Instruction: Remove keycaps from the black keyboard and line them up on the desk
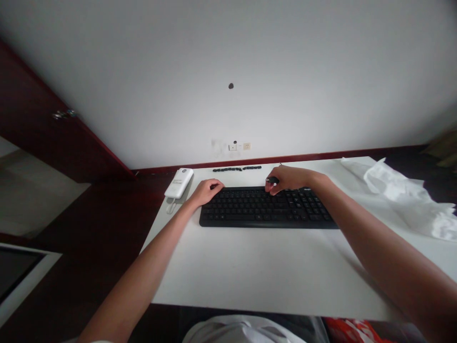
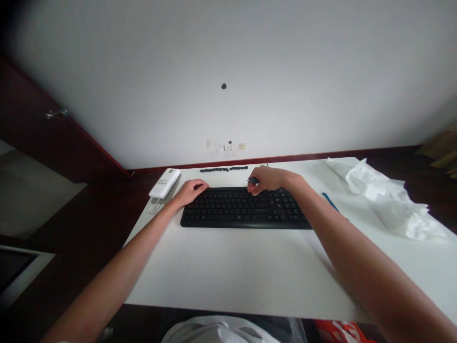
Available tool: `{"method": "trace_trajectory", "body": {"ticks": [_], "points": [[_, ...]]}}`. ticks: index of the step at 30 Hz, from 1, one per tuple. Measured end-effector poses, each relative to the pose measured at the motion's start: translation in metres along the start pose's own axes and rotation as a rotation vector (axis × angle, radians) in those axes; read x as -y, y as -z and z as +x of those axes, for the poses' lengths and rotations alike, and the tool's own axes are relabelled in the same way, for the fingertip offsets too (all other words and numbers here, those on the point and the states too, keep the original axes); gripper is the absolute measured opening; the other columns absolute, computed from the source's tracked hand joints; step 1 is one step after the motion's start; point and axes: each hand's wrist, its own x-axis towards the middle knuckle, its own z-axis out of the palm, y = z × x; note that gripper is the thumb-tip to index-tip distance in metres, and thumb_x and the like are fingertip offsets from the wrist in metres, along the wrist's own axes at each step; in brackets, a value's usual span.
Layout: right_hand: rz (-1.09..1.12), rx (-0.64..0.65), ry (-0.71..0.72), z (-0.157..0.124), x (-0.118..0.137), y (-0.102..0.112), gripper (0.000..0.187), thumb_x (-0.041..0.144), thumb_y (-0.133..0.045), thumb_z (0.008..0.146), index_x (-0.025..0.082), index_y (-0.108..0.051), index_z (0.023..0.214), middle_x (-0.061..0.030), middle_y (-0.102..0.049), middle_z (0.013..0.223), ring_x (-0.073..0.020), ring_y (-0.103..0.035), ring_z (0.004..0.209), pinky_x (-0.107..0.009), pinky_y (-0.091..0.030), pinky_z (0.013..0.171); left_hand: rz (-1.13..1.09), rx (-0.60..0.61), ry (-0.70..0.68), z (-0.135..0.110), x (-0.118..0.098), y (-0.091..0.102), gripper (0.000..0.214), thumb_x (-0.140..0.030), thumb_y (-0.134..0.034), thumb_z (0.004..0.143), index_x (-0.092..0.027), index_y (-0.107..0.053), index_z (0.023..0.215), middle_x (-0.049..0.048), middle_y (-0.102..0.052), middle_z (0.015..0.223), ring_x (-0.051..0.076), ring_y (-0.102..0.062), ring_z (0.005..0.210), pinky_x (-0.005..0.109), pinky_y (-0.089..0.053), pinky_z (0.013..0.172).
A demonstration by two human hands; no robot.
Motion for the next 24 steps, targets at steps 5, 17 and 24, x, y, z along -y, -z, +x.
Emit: {"method": "trace_trajectory", "body": {"ticks": [5,17,24], "points": [[-0.046,0.004,0.003,0.003,0.002,-0.004,0.02,0.03,-0.079,0.074,0.021,-0.08,0.092,-0.0035,-0.081,0.094,-0.0257,-0.074,0.092,-0.032,-0.05,0.08,-0.003,0.0,-0.012,0.0,0.0,0.001,0.028,-0.039,-0.057,0.097,-0.02,-0.077,0.095,0.0049,-0.078,0.103,0.022,-0.072,0.098,0.034,-0.053,0.093],[-0.214,-0.06,-0.033,0.002,0.02,-0.014,0.008,0.017,-0.077,0.076,0.021,-0.078,0.083,-0.005,-0.075,0.082,-0.0228,-0.069,0.076,-0.031,-0.044,0.069,0.003,0.004,-0.007,0.0,0.0,0.001,0.029,-0.04,-0.056,0.097,-0.019,-0.076,0.094,0.0052,-0.078,0.103,0.022,-0.071,0.098,0.034,-0.053,0.092],[-0.351,-0.089,-0.084,-0.004,0.041,-0.019,0.006,0.019,-0.073,0.082,0.019,-0.073,0.076,-0.0084,-0.07,0.077,-0.0219,-0.064,0.065,-0.031,-0.037,0.06,0.008,0.006,-0.005,0.0,-0.001,0.001,0.028,-0.039,-0.056,0.097,-0.02,-0.076,0.095,0.0046,-0.078,0.102,0.022,-0.071,0.097,0.034,-0.052,0.09]]}}
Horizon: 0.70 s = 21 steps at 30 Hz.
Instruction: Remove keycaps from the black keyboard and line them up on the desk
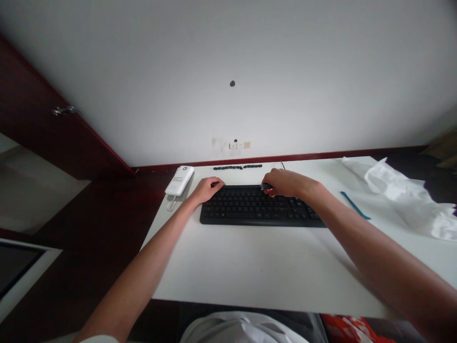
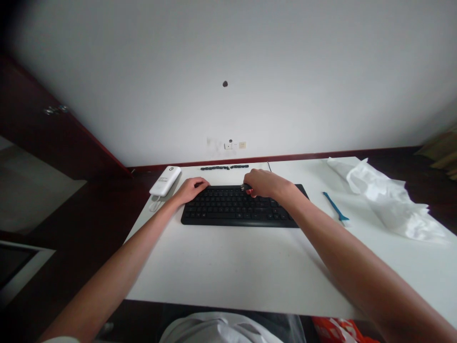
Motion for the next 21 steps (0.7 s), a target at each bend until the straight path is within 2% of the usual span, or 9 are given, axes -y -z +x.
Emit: {"method": "trace_trajectory", "body": {"ticks": [5,11,16,21], "points": [[0.021,0.013,0.018,0.003,-0.007,0.0,0.001,0.019,-0.075,0.08,0.02,-0.074,0.08,-0.0074,-0.072,0.08,-0.0229,-0.066,0.07,-0.031,-0.039,0.063,-0.004,-0.001,0.014,0.0,0.001,-0.001,0.029,-0.041,-0.056,0.097,-0.02,-0.076,0.095,0.0053,-0.078,0.103,0.023,-0.071,0.098,0.034,-0.053,0.091],[0.106,0.041,0.079,0.01,-0.022,-0.003,0.007,0.019,-0.078,0.077,0.021,-0.076,0.083,-0.0051,-0.076,0.087,-0.023,-0.07,0.083,-0.03,-0.045,0.073,-0.012,0.002,0.006,0.0,0.0,0.0,0.029,-0.041,-0.056,0.097,-0.02,-0.076,0.095,0.0056,-0.078,0.103,0.022,-0.071,0.098,0.034,-0.053,0.093],[0.123,0.044,0.061,0.009,-0.02,-0.004,0.005,0.017,-0.075,0.077,0.021,-0.074,0.08,-0.0039,-0.075,0.083,-0.0211,-0.07,0.078,-0.028,-0.045,0.07,-0.01,0.003,0.012,0.0,0.001,-0.001,0.03,-0.042,-0.056,0.097,-0.02,-0.076,0.095,0.0055,-0.078,0.104,0.022,-0.071,0.099,0.034,-0.052,0.093],[0.133,0.05,0.062,0.007,-0.017,-0.002,0.011,0.017,-0.075,0.074,0.021,-0.075,0.084,-0.004,-0.074,0.084,-0.0216,-0.069,0.078,-0.029,-0.044,0.069,-0.01,0.001,0.005,0.0,0.001,-0.001,0.029,-0.041,-0.056,0.097,-0.02,-0.076,0.095,0.0054,-0.078,0.103,0.023,-0.071,0.098,0.034,-0.053,0.092]]}}
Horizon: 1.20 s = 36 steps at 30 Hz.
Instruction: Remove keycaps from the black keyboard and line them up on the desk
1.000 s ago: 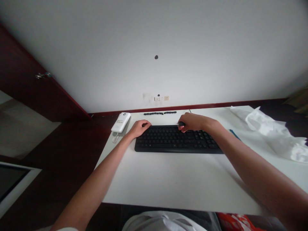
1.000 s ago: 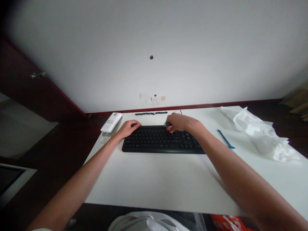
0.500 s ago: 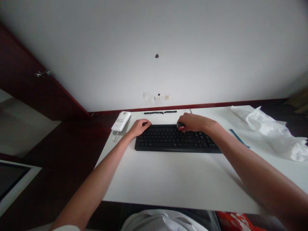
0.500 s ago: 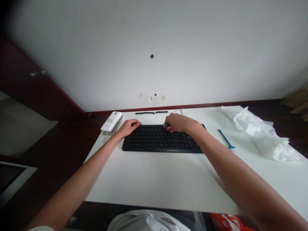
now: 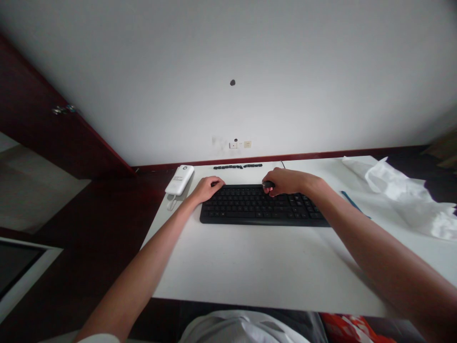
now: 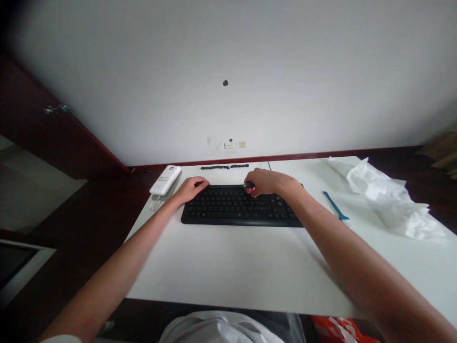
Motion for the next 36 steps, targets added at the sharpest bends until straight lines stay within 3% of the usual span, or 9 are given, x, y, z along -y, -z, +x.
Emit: {"method": "trace_trajectory", "body": {"ticks": [8,12,14,16,21,24,28,36], "points": [[0.034,0.021,0.044,-0.003,-0.002,0.006,0.021,0.023,-0.078,0.071,0.022,-0.076,0.093,-0.0035,-0.075,0.09,-0.0231,-0.066,0.084,-0.03,-0.042,0.071,0.002,0.0,-0.002,-0.001,-0.002,0.0,0.028,-0.039,-0.056,0.097,-0.02,-0.076,0.095,0.0049,-0.078,0.102,0.022,-0.071,0.098,0.034,-0.053,0.093],[0.129,-0.192,0.013,-0.007,0.0,0.015,0.023,0.04,-0.076,0.079,0.021,-0.074,0.091,-0.0029,-0.071,0.084,-0.0199,-0.061,0.076,-0.03,-0.039,0.066,-0.003,-0.007,-0.004,-0.001,-0.001,-0.001,0.028,-0.039,-0.057,0.097,-0.019,-0.076,0.095,0.0052,-0.078,0.102,0.022,-0.071,0.098,0.034,-0.053,0.093],[0.266,-0.322,-0.025,-0.008,0.001,0.017,0.03,0.049,-0.075,0.081,0.021,-0.071,0.088,-0.001,-0.066,0.076,-0.017,-0.056,0.068,-0.03,-0.037,0.063,-0.002,-0.006,-0.005,-0.001,0.0,-0.001,0.029,-0.041,-0.057,0.097,-0.019,-0.076,0.094,0.0054,-0.078,0.103,0.022,-0.071,0.098,0.034,-0.053,0.094],[0.477,-0.37,-0.032,-0.006,0.001,0.016,0.038,0.056,-0.074,0.082,0.02,-0.065,0.082,0.0013,-0.058,0.067,-0.014,-0.048,0.061,-0.029,-0.034,0.058,0.002,0.0,-0.013,0.0,0.0,0.0,0.03,-0.042,-0.056,0.097,-0.02,-0.076,0.095,0.0055,-0.078,0.103,0.022,-0.071,0.098,0.034,-0.053,0.093],[1.225,-0.314,0.232,0.009,-0.007,-0.005,0.051,0.051,-0.068,0.089,0.023,-0.035,0.063,0.009,-0.025,0.05,-0.0083,-0.02,0.046,-0.028,-0.017,0.046,-0.003,-0.001,-0.016,-0.001,-0.002,0.0,0.029,-0.041,-0.056,0.097,-0.02,-0.076,0.095,0.0056,-0.078,0.103,0.022,-0.071,0.099,0.034,-0.053,0.094],[1.476,-0.266,0.338,0.017,-0.012,-0.02,0.057,0.044,-0.071,0.088,0.023,-0.028,0.058,0.0109,-0.015,0.048,-0.007,-0.013,0.043,-0.026,-0.012,0.044,-0.011,-0.005,-0.003,-0.002,-0.003,0.0,0.03,-0.042,-0.056,0.097,-0.02,-0.076,0.095,0.0061,-0.078,0.104,0.023,-0.071,0.099,0.035,-0.054,0.095],[1.547,-0.147,0.383,0.021,-0.012,-0.03,0.06,0.043,-0.073,0.085,0.023,-0.026,0.056,0.0107,-0.015,0.045,-0.0063,-0.014,0.041,-0.025,-0.012,0.042,-0.016,-0.003,-0.006,-0.002,-0.001,0.0,0.029,-0.041,-0.056,0.097,-0.02,-0.076,0.095,0.0059,-0.078,0.104,0.023,-0.071,0.099,0.035,-0.054,0.095],[1.539,-0.065,0.447,0.026,-0.01,-0.04,0.058,0.039,-0.072,0.086,0.023,-0.026,0.054,0.0105,-0.018,0.046,-0.0057,-0.015,0.041,-0.025,-0.013,0.042,0.003,-0.002,-0.007,-0.001,0.001,0.0,0.029,-0.041,-0.056,0.097,-0.02,-0.077,0.096,0.0057,-0.078,0.105,0.023,-0.071,0.1,0.035,-0.053,0.095]]}}
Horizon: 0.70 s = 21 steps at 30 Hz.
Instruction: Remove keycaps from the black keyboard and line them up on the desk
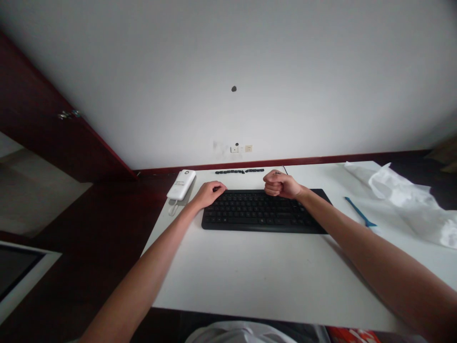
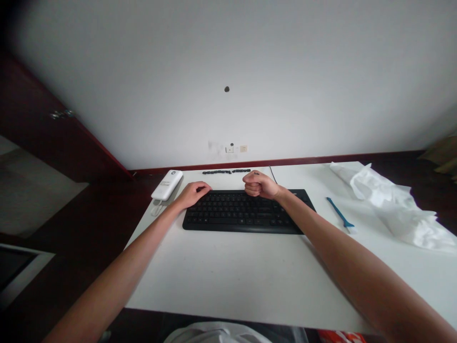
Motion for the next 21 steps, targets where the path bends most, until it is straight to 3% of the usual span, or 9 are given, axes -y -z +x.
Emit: {"method": "trace_trajectory", "body": {"ticks": [21], "points": [[-0.091,-0.044,0.049,-0.0034,-0.0047,-0.0043,0.045,0.025,-0.064,0.083,0.022,-0.03,0.053,0.0092,-0.021,0.049,-0.0061,-0.017,0.043,-0.024,-0.013,0.043,-0.023,-0.012,0.008,-0.0003,-0.0001,-0.0009,0.027,-0.039,-0.058,0.097,-0.021,-0.077,0.096,0.0047,-0.078,0.104,0.022,-0.072,0.099,0.034,-0.054,0.095]]}}
